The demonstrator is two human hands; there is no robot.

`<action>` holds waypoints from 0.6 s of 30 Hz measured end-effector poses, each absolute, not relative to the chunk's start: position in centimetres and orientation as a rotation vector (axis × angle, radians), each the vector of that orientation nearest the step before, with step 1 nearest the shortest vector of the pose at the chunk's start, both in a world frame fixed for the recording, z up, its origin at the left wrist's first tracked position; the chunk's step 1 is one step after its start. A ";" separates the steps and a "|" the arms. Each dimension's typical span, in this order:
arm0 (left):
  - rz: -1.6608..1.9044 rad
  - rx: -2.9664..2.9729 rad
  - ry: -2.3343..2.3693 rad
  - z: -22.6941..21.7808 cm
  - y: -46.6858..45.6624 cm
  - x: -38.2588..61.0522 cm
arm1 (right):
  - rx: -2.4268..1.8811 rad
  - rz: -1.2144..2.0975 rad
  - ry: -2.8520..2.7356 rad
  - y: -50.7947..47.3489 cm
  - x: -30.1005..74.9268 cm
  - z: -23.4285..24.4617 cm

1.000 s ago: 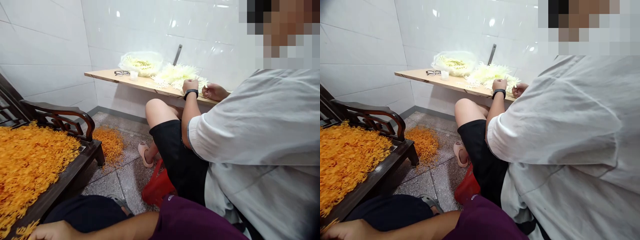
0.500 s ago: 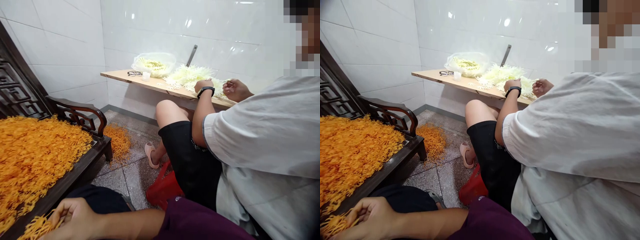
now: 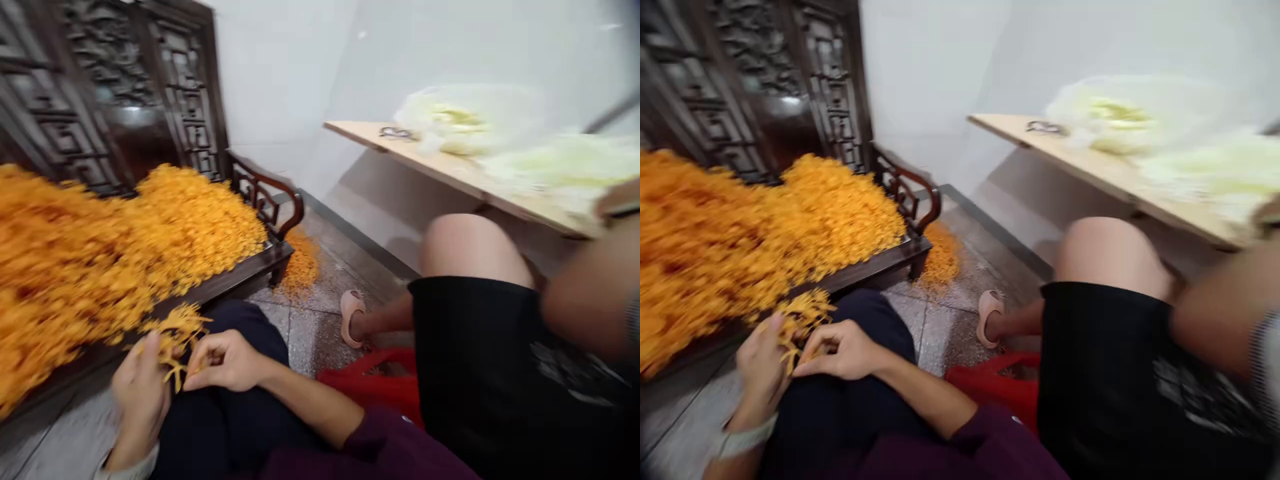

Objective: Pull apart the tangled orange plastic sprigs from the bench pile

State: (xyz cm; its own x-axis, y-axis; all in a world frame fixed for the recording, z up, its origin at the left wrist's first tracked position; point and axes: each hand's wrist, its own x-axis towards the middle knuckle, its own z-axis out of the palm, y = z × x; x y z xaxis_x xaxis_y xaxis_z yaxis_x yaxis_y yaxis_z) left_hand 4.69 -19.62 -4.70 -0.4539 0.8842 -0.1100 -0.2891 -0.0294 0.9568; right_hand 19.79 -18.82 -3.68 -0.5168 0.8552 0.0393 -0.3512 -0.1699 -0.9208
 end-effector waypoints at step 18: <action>1.683 0.775 1.173 -7.1 -17.7 4.1 | -0.475 1.376 -1.603 -10.6 23.1 3.9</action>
